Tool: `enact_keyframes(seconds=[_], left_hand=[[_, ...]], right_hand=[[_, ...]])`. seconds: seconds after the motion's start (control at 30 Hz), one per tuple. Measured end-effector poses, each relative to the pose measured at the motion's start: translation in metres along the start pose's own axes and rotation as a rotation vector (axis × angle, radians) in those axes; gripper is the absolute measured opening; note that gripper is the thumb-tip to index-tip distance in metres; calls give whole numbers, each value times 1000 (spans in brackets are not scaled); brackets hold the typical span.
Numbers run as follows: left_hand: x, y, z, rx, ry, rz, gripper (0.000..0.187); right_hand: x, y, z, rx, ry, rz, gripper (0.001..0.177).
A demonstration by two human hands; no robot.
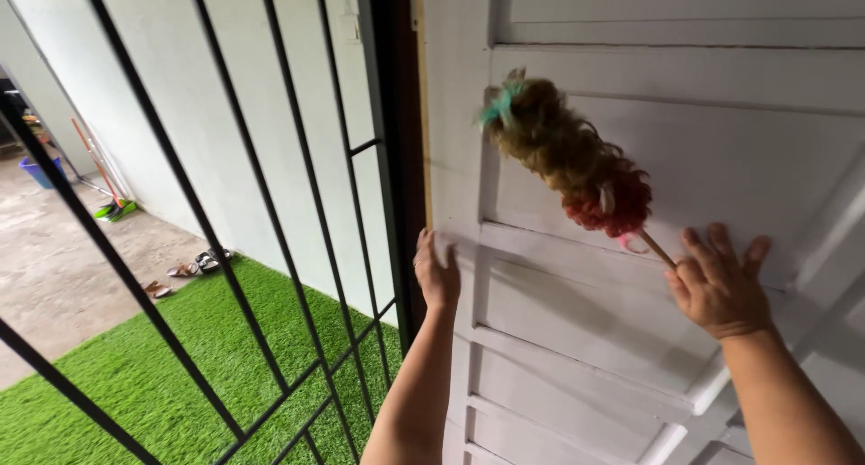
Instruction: Dusting a white paneled door and the door frame using a handheld feather duster.
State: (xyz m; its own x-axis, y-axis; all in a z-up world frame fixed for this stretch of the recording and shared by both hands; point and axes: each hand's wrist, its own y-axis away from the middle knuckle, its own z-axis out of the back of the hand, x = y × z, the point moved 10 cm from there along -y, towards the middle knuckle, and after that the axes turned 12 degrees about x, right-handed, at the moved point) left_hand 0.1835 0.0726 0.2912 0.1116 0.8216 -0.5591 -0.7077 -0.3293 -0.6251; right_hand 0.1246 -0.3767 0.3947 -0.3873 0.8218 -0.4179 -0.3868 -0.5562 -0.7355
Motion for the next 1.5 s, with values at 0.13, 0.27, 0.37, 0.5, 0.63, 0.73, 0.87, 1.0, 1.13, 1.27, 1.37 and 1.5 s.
enact_keyframes(seconds=[0.13,0.27,0.37,0.5,0.63,0.73,0.87,1.0,1.13,1.27,1.37,1.5], left_hand=[[83,0,-6,-218,571,388,41],[92,-31,-14,-182,826,287,40],[101,-44,-36,-100,1102,325,38],[99,-51,-38,-2,1188,308,29],[92,-53,-16,-17,1158,224,18],[82,-55,16,-56,1119,187,14],[100,-54,32,-130,1157,92,16],[146,-41,47,-310,1054,76,31],[173,-29,78,-407,722,349,48],[139,-27,124,-547,674,280,20],[85,-22,145,-416,571,235,78],[43,-17,163,-314,363,56,57]], right_hand=[[1,1,3,-8,32,-1,26],[-1,0,-4,72,107,-50,27],[-6,3,-13,151,162,-91,29],[-8,5,-17,178,223,-124,31],[-8,6,-14,171,238,-125,32],[-9,7,-16,197,276,-136,32],[-11,14,-27,119,365,-71,32],[-12,15,-24,-31,135,-36,32],[-9,7,-19,-98,5,32,27],[-28,22,-47,-114,-73,54,23],[-30,24,-54,-100,-90,79,26],[-18,15,-36,-66,19,24,25]])
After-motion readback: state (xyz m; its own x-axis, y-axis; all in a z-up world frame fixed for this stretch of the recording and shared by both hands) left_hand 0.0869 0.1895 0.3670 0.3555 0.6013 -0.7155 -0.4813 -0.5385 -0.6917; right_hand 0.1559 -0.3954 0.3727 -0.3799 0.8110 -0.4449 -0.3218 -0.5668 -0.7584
